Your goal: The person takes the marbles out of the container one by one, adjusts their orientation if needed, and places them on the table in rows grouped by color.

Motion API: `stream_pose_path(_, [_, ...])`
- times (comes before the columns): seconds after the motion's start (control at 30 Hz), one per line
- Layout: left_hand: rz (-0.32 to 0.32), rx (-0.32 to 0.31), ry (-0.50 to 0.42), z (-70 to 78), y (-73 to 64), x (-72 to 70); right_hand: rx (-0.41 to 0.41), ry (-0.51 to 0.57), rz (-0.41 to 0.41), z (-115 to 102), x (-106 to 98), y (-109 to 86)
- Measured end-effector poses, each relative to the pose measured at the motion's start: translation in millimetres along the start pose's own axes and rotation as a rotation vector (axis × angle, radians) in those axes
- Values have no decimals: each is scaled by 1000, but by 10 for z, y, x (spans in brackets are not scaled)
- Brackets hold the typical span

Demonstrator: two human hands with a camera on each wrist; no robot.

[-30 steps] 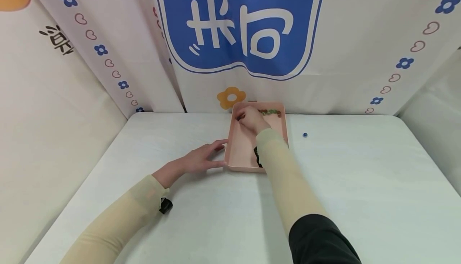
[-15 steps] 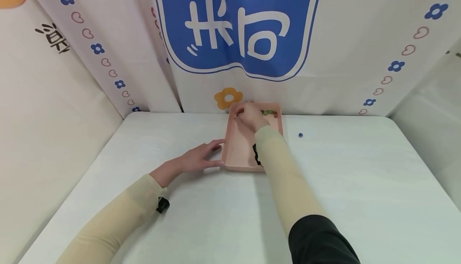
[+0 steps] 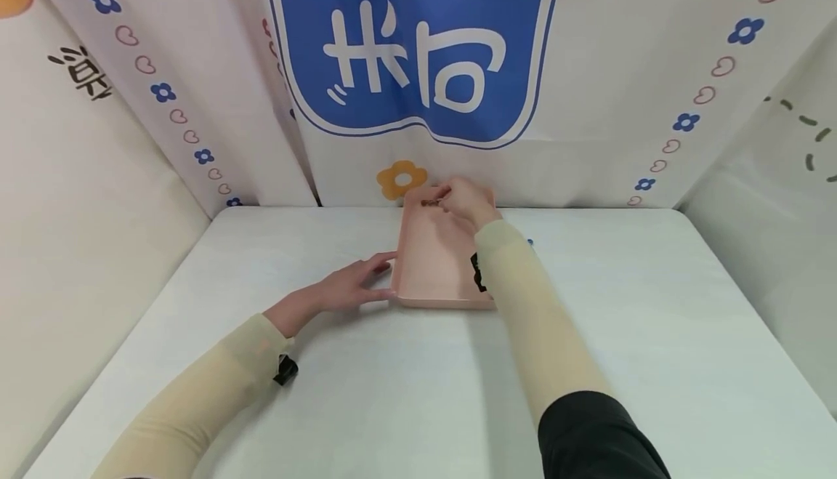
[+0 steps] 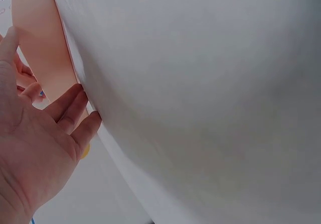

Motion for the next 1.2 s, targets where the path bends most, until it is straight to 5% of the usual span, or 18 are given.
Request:
stream_pose_path(0.17, [0,17,-5,12,-3,2,-44,72,-12,26,-84,-107])
stream_pose_path(0.5, [1,12,-17,5,-16,-35,-108,41,-30,59,-235,-319])
stream_pose_path(0.87, [-1,22,-10,24,1,1,-97,9,-66,252,-341,-667])
stream_pose_path(1.2, [-6,2,-16,6,18,17,-97,-35,-14,414,-562,-957])
Point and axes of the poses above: each hand's wrist, its own y-axis towards the middle knuckle, its own x-axis out of the palm, z = x × y, the point moved 7 cm from there along y, towards the middle knuckle, and after that the axes turned 2 degrees about -y, right-handed, at the moved point
